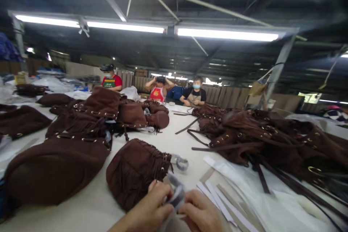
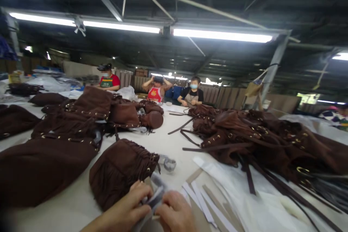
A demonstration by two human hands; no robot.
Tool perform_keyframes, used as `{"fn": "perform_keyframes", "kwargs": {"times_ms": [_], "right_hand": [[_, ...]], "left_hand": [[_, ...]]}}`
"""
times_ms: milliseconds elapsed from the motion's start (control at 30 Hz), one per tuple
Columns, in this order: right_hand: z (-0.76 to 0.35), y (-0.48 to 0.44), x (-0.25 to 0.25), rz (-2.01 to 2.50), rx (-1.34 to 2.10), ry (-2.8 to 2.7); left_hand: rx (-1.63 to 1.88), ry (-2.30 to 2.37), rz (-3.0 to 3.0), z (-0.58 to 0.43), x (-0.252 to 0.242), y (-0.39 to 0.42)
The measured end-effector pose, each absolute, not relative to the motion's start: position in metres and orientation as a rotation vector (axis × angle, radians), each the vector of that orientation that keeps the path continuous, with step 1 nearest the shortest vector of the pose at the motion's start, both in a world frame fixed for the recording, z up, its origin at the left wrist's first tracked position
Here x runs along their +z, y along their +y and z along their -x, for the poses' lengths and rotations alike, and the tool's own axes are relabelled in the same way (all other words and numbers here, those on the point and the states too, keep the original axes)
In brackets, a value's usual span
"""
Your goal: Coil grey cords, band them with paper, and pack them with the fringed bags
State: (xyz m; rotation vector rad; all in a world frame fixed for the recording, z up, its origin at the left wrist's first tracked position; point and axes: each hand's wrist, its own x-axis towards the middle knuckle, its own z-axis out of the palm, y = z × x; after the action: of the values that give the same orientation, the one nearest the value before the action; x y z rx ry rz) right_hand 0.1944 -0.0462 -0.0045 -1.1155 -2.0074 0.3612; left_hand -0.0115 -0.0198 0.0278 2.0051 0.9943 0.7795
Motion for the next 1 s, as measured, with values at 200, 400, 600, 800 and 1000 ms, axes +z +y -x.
{"fn": "perform_keyframes", "kwargs": {"times_ms": [200,400,600,800,1000], "right_hand": [[-0.192,-0.056,0.001,1.011,0.239,-2.134],[-0.190,-0.060,0.004,1.036,0.764,-1.956],[-0.190,-0.056,-0.003,0.928,0.790,-1.865],[-0.191,-0.049,-0.021,0.808,0.796,-1.828],[-0.188,-0.048,-0.027,0.849,0.782,-1.781]], "left_hand": [[0.566,0.919,-2.243,0.006,0.041,-0.027],[0.483,0.896,-2.301,0.005,0.041,-0.031],[0.451,0.916,-2.357,0.002,0.038,-0.035],[0.502,1.024,-2.368,0.000,0.029,-0.037],[0.590,1.024,-2.411,0.000,0.019,-0.034]]}}
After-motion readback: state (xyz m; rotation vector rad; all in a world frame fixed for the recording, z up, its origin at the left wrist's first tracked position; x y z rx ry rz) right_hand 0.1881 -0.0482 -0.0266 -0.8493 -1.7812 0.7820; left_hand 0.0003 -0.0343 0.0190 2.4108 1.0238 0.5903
